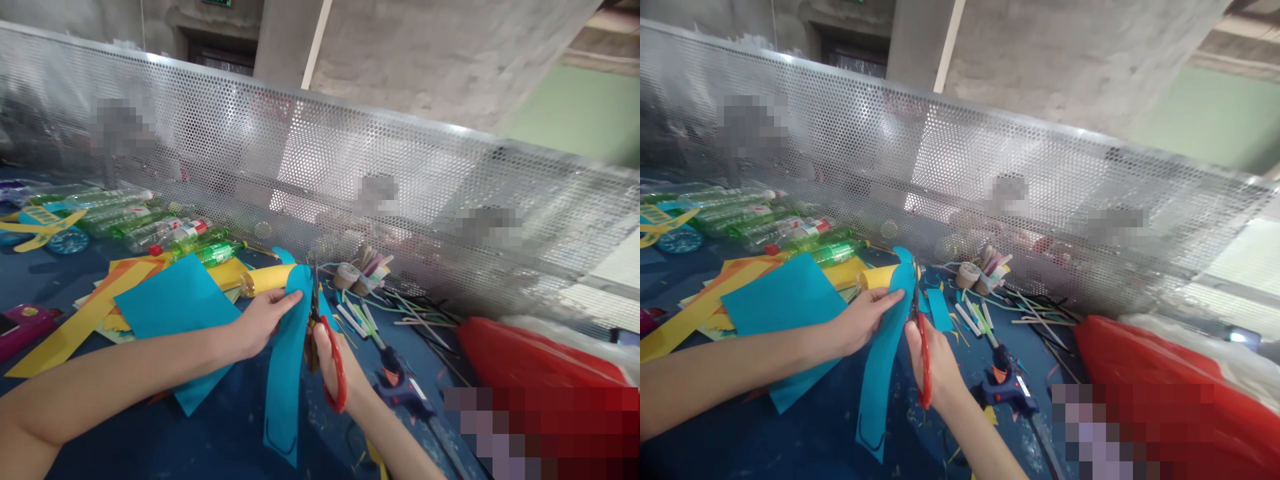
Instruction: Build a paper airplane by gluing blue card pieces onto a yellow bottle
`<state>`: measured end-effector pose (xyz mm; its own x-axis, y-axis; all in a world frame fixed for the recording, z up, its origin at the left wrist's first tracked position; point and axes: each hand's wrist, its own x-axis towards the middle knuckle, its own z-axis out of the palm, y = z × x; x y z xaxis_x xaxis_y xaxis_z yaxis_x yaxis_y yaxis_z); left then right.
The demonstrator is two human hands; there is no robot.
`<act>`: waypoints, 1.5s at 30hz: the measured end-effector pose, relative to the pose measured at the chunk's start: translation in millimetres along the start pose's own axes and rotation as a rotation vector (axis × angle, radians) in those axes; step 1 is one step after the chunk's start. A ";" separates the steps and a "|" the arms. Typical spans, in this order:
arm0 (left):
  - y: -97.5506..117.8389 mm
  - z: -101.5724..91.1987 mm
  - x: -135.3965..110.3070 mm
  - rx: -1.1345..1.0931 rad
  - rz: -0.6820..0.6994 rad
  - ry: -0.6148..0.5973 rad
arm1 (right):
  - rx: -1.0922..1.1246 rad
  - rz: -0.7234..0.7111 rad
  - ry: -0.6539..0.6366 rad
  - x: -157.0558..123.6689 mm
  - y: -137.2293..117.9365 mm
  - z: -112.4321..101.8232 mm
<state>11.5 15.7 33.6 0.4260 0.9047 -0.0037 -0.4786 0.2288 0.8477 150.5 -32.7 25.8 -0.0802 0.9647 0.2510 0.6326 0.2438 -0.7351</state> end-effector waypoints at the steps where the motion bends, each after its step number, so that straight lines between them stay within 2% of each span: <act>1: 0.1 -0.2 -0.2 0.007 0.001 0.003 | -0.004 0.008 0.000 -0.3 0.2 0.2; 8: 0.5 -1.1 0.3 0.016 0.005 -0.008 | 0.009 0.048 -0.029 -0.2 2.1 0.3; 25: -1.5 -0.7 -0.2 0.025 0.009 0.011 | -0.016 0.062 0.016 -0.9 0.2 3.9; 32: -1.7 -1.6 0.2 0.055 0.004 0.011 | 0.008 0.082 0.085 1.5 6.0 7.5; 36: -2.4 -4.5 2.3 0.092 0.021 0.006 | 0.149 0.150 0.028 4.5 11.6 6.5; 40: -2.3 -12.1 7.8 0.189 0.100 0.057 | 0.301 0.266 0.000 10.6 19.9 3.0; 42: -1.1 -16.9 12.0 0.216 0.127 0.078 | 0.352 0.250 -0.070 14.8 28.0 1.4; 45: 1.4 -24.5 20.1 0.226 0.167 0.134 | 0.370 0.132 -0.240 20.6 43.6 0.5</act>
<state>0.6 43.0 21.7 0.2435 0.9658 0.0887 -0.3445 0.0006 0.9388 176.0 -2.1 -1.4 -0.2211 0.9751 0.0195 0.3356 0.0949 -0.9372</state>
